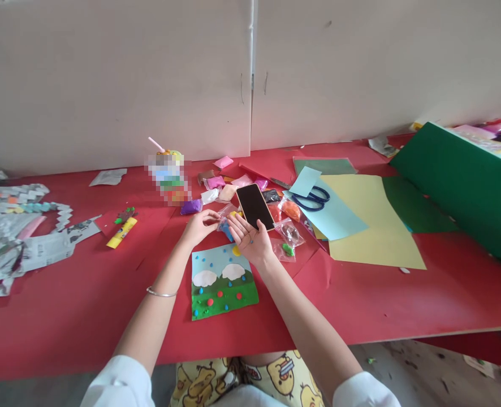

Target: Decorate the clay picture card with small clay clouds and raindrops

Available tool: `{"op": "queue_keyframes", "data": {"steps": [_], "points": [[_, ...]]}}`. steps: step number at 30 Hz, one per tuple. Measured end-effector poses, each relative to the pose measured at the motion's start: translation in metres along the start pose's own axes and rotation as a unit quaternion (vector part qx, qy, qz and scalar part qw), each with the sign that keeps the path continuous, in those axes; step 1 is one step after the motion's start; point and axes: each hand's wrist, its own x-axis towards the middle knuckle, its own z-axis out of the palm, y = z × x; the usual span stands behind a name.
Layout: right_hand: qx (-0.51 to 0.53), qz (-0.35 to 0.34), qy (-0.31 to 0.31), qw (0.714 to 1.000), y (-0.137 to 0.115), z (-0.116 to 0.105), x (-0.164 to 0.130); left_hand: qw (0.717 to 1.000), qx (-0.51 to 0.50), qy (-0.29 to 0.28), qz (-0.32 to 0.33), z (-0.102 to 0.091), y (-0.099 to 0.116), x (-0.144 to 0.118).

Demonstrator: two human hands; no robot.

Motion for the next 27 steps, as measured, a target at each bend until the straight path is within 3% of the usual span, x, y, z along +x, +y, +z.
{"op": "queue_keyframes", "data": {"steps": [9, 13, 18, 23, 25, 27], "points": [[-0.019, 0.003, 0.006, 1.0, 0.0, 0.0, -0.001, 0.997, -0.028, -0.058, -0.045, -0.008, 0.006, 0.012], [-0.019, 0.005, 0.002, 1.0, 0.0, -0.002, 0.001, 0.997, -0.023, -0.058, -0.05, -0.008, 0.008, 0.012], [-0.021, 0.005, -0.001, 1.0, 0.0, -0.003, 0.001, 0.999, -0.009, 0.004, -0.043, -0.012, 0.008, 0.013], [-0.019, -0.004, -0.003, 1.0, 0.001, -0.002, 0.0, 0.99, -0.003, 0.137, -0.016, -0.026, 0.028, 0.003], [-0.016, -0.013, -0.003, 1.0, 0.002, 0.0, -0.001, 0.985, -0.005, 0.17, 0.008, -0.018, 0.046, -0.01], [-0.017, -0.024, -0.011, 1.0, 0.002, 0.003, -0.004, 0.986, 0.007, 0.156, 0.055, 0.001, 0.065, -0.026]]}}
